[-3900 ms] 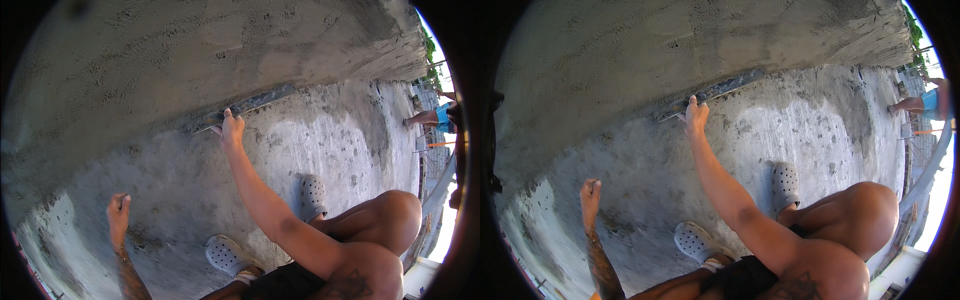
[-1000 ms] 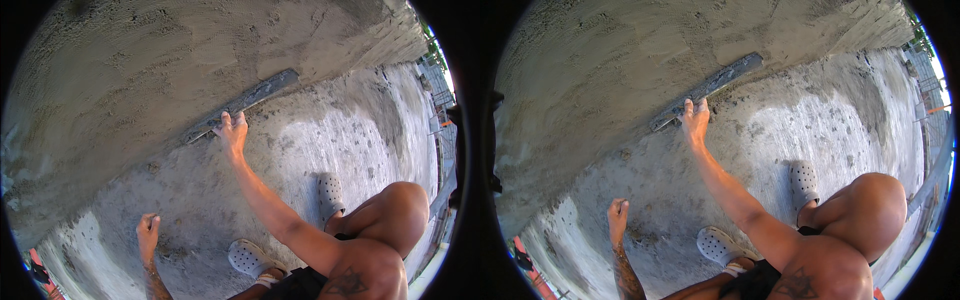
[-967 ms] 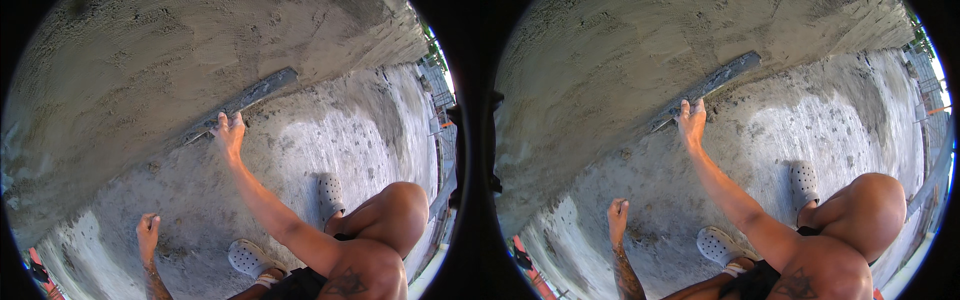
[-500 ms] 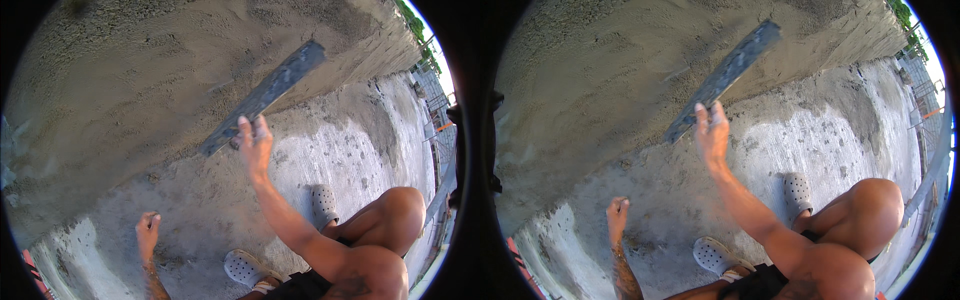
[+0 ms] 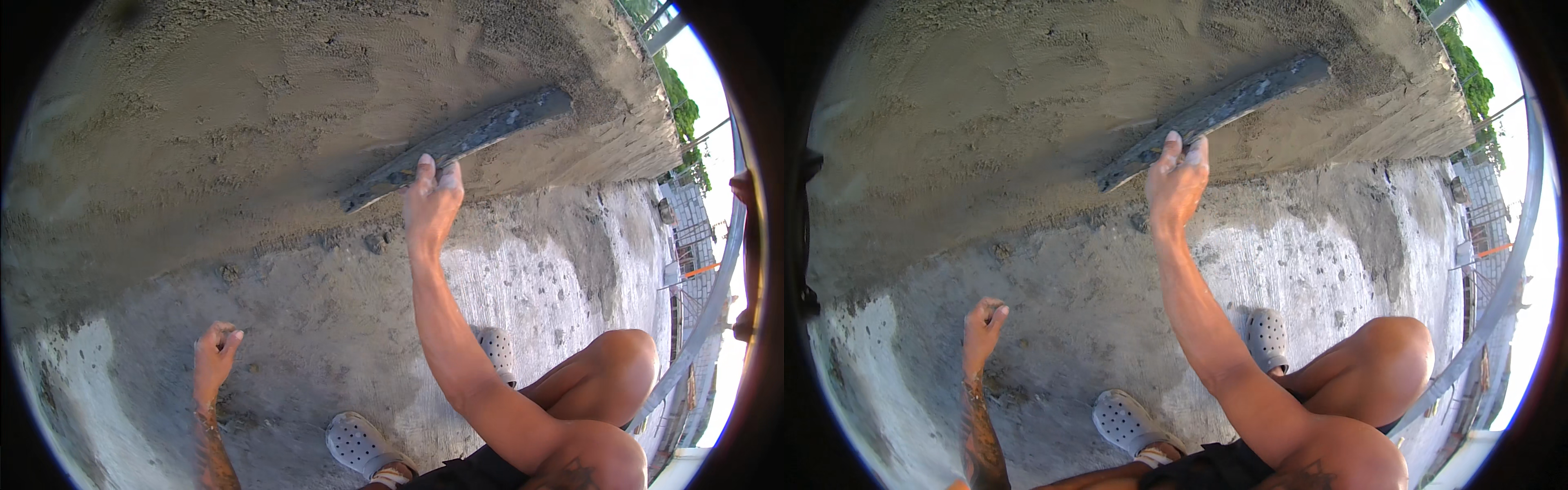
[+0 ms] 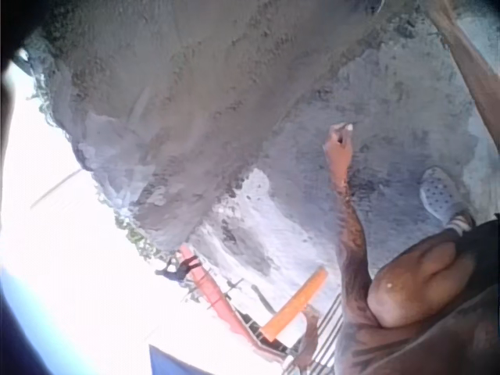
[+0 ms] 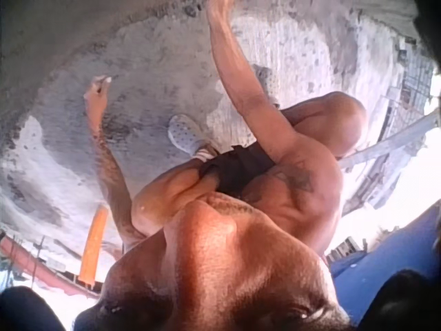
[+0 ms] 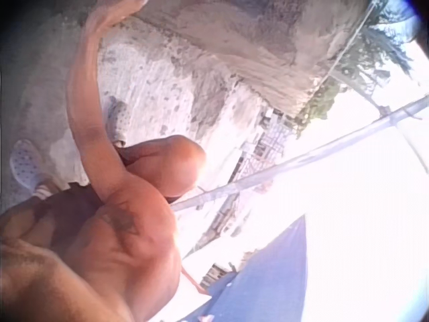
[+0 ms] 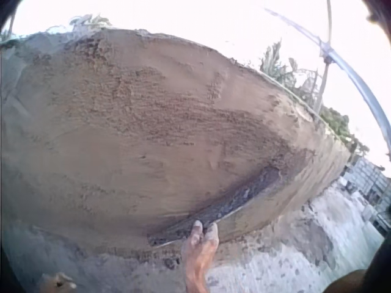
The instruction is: The person uses a trowel to apply and smooth cement onto a curved wall. They repeatedly scrape and level the surface, moving along the wall to cover different sections. The person occasionally pauses to reposition or adjust their stance while continuing the plastering work.
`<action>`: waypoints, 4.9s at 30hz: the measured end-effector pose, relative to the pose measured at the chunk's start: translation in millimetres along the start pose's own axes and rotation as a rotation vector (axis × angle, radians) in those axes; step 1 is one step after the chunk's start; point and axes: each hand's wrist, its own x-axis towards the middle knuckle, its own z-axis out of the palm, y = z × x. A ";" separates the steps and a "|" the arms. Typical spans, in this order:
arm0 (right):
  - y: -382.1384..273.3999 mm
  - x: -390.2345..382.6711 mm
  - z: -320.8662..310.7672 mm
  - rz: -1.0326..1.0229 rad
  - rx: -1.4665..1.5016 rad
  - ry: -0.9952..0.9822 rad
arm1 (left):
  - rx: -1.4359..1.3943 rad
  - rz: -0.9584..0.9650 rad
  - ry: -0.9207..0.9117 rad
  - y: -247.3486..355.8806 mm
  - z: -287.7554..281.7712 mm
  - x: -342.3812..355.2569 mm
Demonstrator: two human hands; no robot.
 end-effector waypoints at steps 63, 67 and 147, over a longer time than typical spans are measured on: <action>-76.9 -245.5 50.3 -0.449 0.378 -1.847 | -0.054 0.195 0.586 145.3 -218.6 -165.9; -78.0 -251.7 52.1 -0.361 0.288 -1.841 | 0.253 0.144 0.833 177.4 -195.0 -183.3; -118.8 21.8 7.3 -0.435 0.285 0.328 | -0.091 0.318 0.037 226.2 -66.1 7.9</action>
